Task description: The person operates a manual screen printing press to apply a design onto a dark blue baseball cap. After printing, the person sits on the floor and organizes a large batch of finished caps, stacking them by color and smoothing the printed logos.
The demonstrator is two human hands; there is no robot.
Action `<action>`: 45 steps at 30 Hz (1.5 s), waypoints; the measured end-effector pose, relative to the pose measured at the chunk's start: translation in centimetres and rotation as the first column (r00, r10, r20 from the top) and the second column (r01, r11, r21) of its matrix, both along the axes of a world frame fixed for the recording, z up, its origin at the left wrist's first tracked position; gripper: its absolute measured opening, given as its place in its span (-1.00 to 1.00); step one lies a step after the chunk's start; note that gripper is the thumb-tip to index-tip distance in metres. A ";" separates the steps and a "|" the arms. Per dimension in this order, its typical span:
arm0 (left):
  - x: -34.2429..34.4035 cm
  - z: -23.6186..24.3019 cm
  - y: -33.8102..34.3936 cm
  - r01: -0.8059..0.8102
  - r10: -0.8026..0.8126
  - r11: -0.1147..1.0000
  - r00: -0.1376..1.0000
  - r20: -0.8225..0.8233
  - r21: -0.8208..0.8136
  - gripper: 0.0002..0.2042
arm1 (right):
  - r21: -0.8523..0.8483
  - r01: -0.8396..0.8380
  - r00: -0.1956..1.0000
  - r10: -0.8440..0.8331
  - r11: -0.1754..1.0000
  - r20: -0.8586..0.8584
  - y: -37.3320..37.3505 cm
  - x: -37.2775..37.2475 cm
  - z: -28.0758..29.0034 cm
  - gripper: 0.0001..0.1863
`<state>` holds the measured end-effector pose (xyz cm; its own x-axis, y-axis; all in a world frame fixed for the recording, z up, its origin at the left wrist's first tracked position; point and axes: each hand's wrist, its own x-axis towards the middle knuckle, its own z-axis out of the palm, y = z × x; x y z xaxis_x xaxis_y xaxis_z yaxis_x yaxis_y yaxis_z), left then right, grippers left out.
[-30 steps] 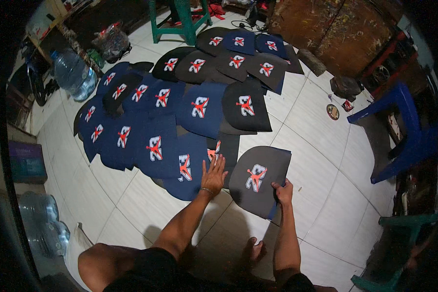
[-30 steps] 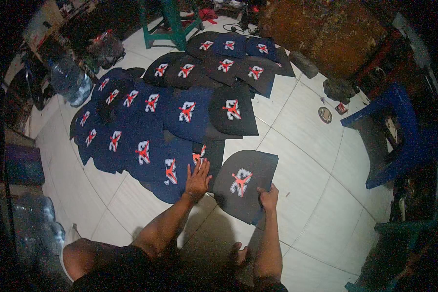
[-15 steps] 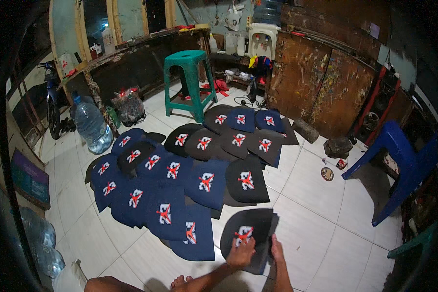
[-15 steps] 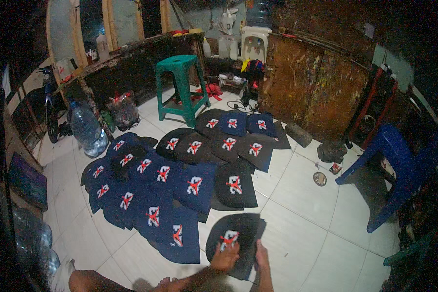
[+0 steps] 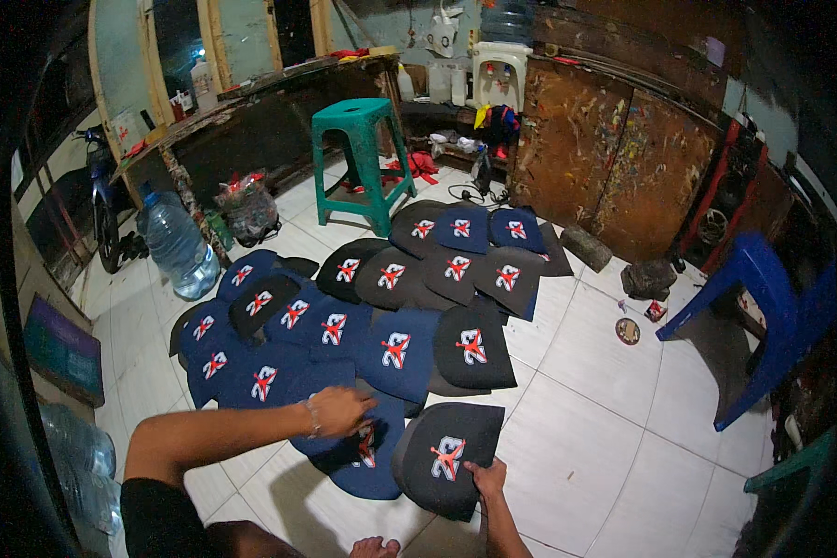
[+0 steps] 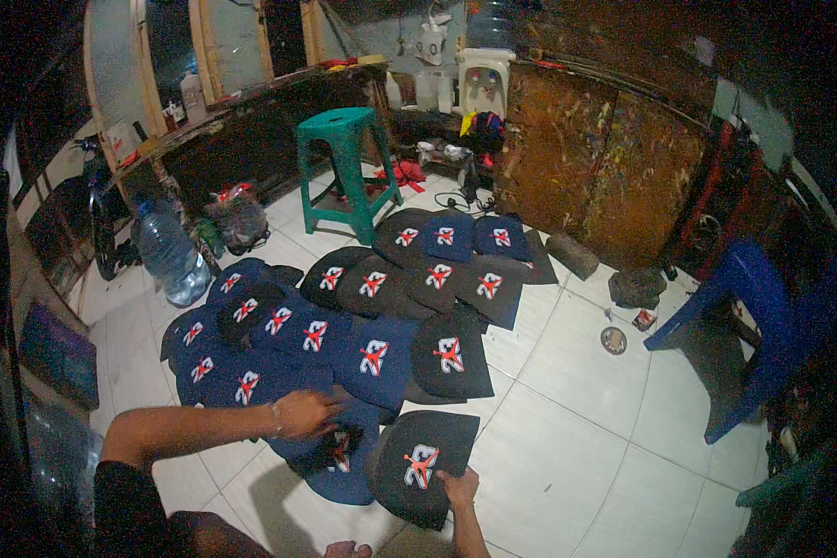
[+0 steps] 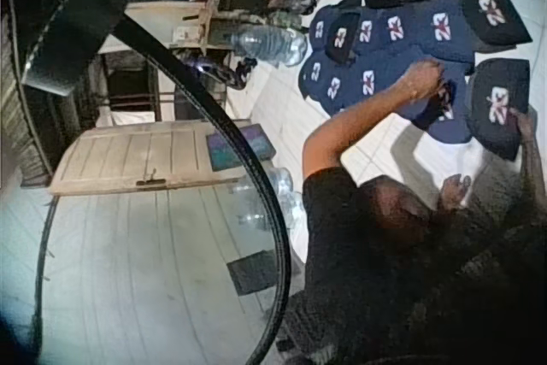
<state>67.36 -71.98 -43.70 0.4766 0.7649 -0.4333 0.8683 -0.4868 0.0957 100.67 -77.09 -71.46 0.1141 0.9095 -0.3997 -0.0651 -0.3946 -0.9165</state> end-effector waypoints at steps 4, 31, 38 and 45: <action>-5.4 -8.6 -6.3 -0.212 0.189 0.975 0.950 0.248 0.070 -0.35 | 0.259 -0.139 0.928 0.035 0.956 0.371 0.9 -3.1 0.6 -0.65; 6.3 -21.5 -14.0 -0.324 0.215 0.789 0.942 0.259 0.522 -0.47 | -0.154 -0.214 0.966 0.233 0.965 0.117 -1.5 3.0 6.3 -0.62; 8.2 -31.2 -15.1 -0.233 -0.023 0.903 0.812 0.583 0.361 -0.53 | -0.084 -0.248 0.969 0.246 0.965 -0.031 -3.3 -5.9 3.6 -0.58; 2.0 -20.0 3.6 -0.525 0.225 0.746 0.778 0.587 0.410 -0.44 | -0.161 -0.173 0.985 0.168 0.972 -0.044 -2.6 -1.7 4.6 -0.66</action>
<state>69.40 -68.38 -63.70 0.1188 0.9495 0.2903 0.8980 -0.2275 0.3767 98.96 -79.64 -66.82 -0.0511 0.8363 -0.5459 -0.0107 -0.5471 -0.8370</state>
